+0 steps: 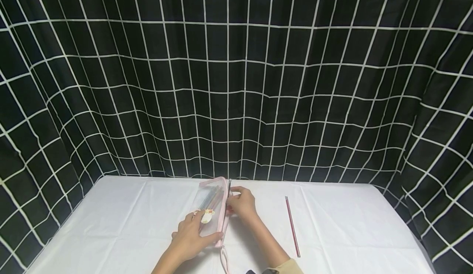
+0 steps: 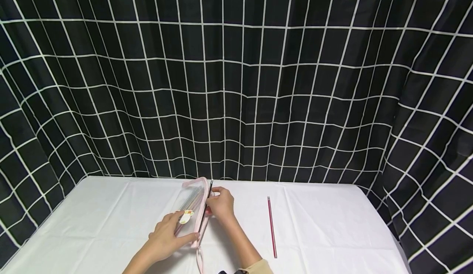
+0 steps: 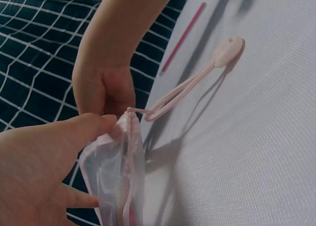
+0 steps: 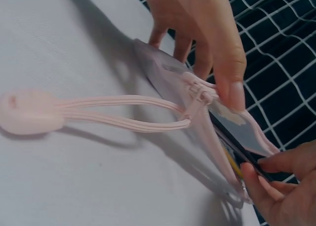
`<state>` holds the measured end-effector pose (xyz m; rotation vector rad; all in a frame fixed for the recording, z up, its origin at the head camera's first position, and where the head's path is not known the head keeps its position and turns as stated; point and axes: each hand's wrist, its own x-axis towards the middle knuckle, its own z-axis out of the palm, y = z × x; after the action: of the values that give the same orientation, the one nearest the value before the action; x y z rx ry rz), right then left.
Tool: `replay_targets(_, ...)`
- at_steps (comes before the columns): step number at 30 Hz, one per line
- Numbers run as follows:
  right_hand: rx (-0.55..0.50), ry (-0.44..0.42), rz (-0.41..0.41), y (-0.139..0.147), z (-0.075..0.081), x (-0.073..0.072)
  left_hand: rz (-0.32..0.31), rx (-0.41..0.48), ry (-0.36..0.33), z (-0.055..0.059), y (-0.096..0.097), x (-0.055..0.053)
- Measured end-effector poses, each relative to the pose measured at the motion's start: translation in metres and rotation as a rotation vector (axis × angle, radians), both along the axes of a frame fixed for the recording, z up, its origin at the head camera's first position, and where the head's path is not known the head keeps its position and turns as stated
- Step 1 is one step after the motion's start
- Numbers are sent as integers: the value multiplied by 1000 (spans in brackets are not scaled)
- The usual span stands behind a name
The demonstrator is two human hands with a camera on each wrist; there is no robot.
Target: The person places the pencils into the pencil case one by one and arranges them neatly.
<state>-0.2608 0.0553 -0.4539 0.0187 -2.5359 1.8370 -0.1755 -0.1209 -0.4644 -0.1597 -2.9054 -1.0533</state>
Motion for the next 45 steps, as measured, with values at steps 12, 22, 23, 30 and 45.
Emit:
replay_targets(12, 43, 13, -2, -9, -7, 6, 2, -6, 3, 0, 0, 0)
replay_targets(22, 38, 21, 17, -9, -7, 9, -3, -4, 2, 0, 0, -1)
replay_targets(23, 28, 21, 20, -9, -7, 9, -4, -7, 4, 0, 0, -1)
replay_targets(30, -42, -3, 47, -1, -5, 12, -2, -14, 13, 0, 0, -1)
replay_targets(45, -11, 53, 71, 36, -3, 19, 5, -17, -13, -2, 1, -2)
